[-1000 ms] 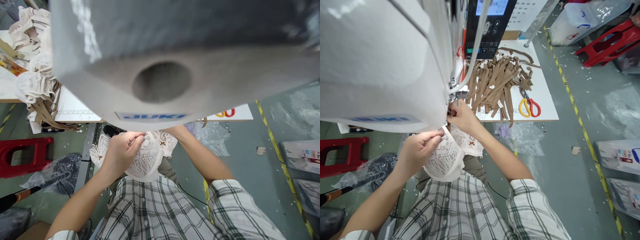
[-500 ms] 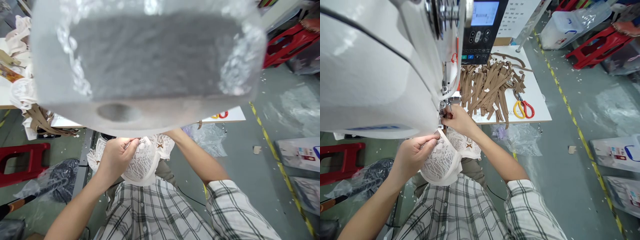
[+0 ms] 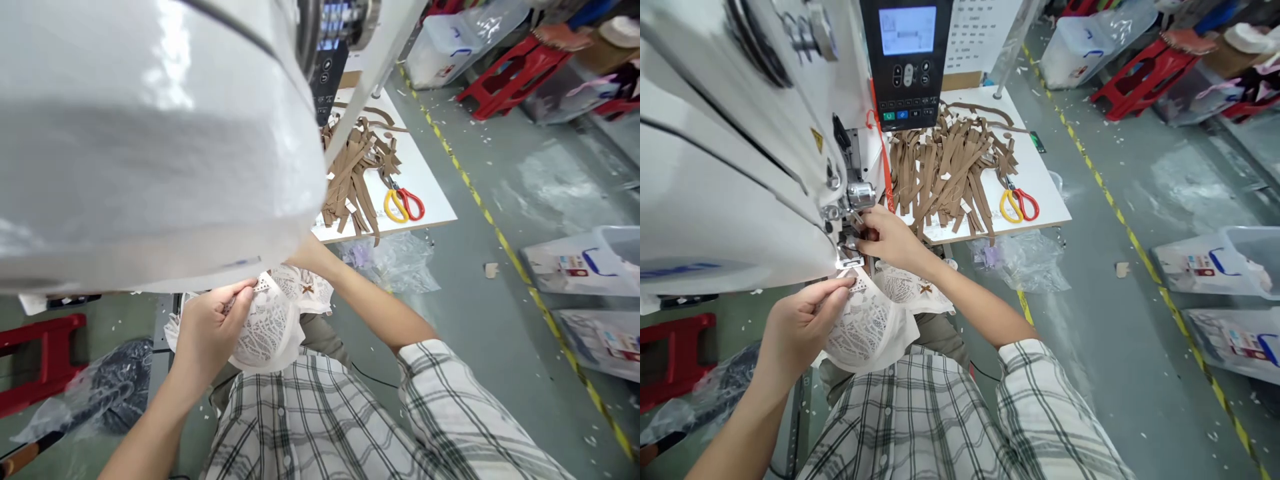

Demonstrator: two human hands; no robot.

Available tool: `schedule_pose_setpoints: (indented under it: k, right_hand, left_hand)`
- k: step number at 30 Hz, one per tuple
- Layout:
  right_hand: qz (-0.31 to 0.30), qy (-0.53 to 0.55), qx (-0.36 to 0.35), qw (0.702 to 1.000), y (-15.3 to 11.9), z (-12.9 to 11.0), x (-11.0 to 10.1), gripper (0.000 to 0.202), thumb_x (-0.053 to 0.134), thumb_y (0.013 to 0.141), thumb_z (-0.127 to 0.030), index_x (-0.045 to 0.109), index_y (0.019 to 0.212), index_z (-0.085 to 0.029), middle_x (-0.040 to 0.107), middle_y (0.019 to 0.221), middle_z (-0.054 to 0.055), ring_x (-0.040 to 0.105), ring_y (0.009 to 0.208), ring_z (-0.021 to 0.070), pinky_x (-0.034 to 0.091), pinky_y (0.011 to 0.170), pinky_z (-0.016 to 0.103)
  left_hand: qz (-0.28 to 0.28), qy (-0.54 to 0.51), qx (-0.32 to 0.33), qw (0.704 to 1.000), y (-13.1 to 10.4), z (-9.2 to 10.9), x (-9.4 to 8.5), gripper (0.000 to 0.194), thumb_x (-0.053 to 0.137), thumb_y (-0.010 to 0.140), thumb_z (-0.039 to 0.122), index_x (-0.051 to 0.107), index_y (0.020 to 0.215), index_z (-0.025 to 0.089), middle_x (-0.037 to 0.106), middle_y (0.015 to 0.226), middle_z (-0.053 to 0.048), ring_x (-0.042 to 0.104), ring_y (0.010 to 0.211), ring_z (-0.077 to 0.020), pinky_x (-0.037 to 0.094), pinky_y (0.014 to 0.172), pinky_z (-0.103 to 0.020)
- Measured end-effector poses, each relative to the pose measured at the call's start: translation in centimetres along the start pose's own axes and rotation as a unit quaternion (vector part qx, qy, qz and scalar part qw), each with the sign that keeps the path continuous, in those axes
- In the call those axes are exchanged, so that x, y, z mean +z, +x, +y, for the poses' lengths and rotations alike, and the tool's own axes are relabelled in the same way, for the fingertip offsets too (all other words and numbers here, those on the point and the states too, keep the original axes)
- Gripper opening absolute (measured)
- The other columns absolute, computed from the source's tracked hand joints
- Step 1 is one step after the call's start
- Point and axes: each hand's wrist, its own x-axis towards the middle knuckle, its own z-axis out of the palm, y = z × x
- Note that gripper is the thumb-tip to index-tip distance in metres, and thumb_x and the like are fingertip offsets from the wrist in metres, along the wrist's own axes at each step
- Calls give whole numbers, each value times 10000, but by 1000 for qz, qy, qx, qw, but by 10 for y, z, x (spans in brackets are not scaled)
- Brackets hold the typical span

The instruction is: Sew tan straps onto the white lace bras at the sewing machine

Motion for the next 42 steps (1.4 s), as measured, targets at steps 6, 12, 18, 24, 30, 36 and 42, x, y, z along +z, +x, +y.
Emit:
schedule_pose_setpoints:
  k: [6,12,18,24,30,36,42]
  right_hand:
    - [8,45,-15,999,-3,6,2,101,623,809,-254,564,759,-188,585,928,49,551,807,180,491,752,334]
    - [27,23,-41,999,-4,12,9,96,606,845,-260,562,788,-197,585,917,40,568,843,184,479,756,318]
    - [40,33,-48,998,-4,10,9,113,597,841,-292,576,784,-197,599,900,48,576,857,198,469,753,321]
    - [30,42,-19,998,-4,0,4,87,589,821,-265,604,793,-185,628,923,53,586,853,191,468,745,312]
    - [42,56,-22,997,-5,0,6,72,612,811,-248,621,799,-177,635,922,53,590,847,182,473,754,303]
    - [43,62,-12,997,-4,0,7,55,631,804,-238,628,796,-183,647,930,48,591,869,188,479,771,310]
    - [49,60,-5,997,-4,-3,8,24,621,804,-207,628,791,-188,652,949,50,603,915,200,478,804,324]
  left_hand:
    - [7,6,8,1000,-5,0,3,261,565,944,324,777,1069,239,779,1097,-7,738,1018,-206,590,817,-238]
    - [27,18,7,999,-9,-2,5,244,559,947,304,771,1052,245,791,1040,2,743,950,-188,579,850,-246]
    - [54,32,13,998,-12,-4,6,238,550,948,303,763,1039,249,790,1029,-7,740,910,-175,573,814,-237]
    - [77,31,13,996,-15,-7,7,246,538,952,315,759,1030,237,787,1025,-25,737,895,-176,570,787,-242]
    - [88,24,2,996,-18,-9,7,234,549,951,307,756,1031,235,786,1024,-24,724,854,-160,556,745,-229]
    - [101,19,-4,995,-21,-12,8,243,537,963,319,746,1056,234,776,1058,-32,721,920,-168,556,791,-241]
    - [116,27,2,993,-20,-20,11,264,526,970,331,716,1116,218,762,1090,-52,718,961,-176,558,847,-270]
